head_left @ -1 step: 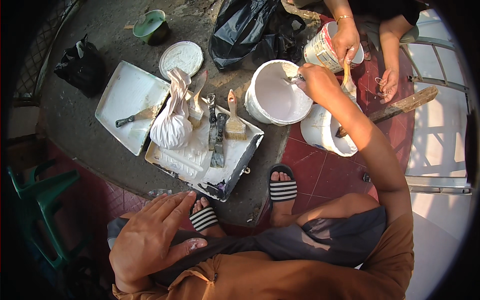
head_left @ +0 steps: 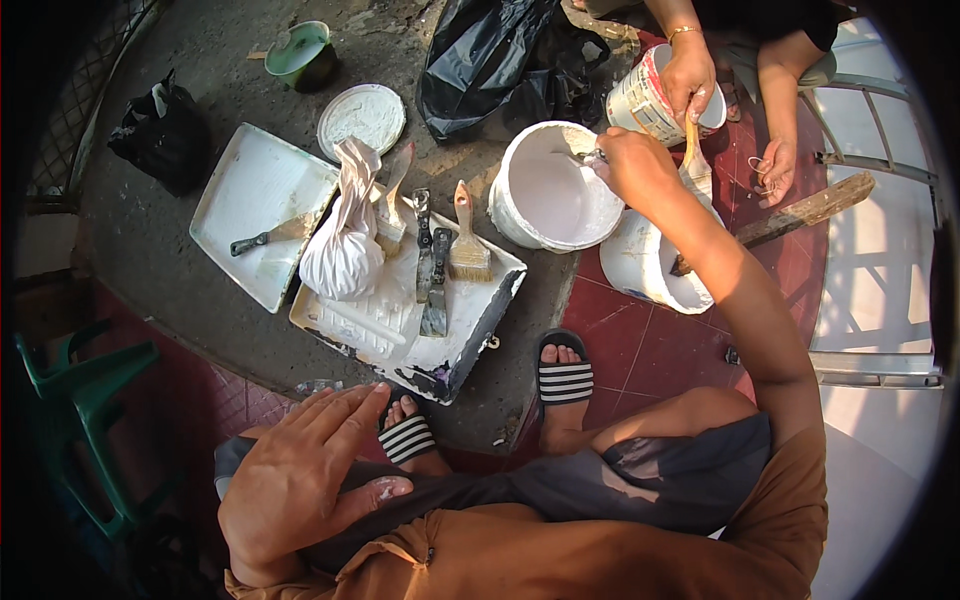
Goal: The person mixes paint in buckets using a brush and a stick, and unties a plastic bag containing white powder.
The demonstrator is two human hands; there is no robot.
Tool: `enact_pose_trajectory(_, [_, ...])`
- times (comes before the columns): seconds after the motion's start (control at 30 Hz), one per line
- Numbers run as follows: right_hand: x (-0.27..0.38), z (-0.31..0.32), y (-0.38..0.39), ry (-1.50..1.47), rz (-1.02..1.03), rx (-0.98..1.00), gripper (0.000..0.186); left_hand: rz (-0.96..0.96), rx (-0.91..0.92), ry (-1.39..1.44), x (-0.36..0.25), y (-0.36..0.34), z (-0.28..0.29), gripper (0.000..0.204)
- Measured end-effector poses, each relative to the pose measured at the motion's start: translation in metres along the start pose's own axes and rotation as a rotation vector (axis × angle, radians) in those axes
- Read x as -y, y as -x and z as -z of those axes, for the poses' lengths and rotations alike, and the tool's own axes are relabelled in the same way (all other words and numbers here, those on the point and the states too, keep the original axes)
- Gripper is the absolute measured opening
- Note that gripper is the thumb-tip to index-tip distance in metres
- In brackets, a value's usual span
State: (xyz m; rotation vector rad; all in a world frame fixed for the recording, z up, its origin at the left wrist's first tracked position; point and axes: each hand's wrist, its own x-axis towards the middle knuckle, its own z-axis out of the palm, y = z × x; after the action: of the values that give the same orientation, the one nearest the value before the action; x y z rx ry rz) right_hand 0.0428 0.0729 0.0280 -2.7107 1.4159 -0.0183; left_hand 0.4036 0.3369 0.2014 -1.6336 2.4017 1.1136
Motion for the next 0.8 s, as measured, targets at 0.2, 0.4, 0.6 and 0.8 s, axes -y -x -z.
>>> enact_pose_trajectory(0.2, [0.0, -0.032, -0.004, -0.019, -0.022, 0.148, 0.014, -0.036, -0.005, -0.001, 0.003, -0.003, -0.003, 0.083])
enact_pose_trajectory(0.4, [0.001, -0.047, 0.0, -0.008, -0.076, 0.22, 0.021, -0.012, -0.007, -0.009, 0.003, 0.0, -0.002, 0.083])
enact_pose_trajectory(0.6, [0.03, -0.014, 0.003, 0.087, -0.086, 0.451, 0.027, -0.002, -0.014, -0.025, 0.002, 0.0, -0.001, 0.083])
enact_pose_trajectory(0.8, [0.03, -0.019, -0.001, -0.151, -0.195, 0.5, 0.032, -0.011, 0.005, -0.006, 0.002, -0.007, -0.002, 0.083])
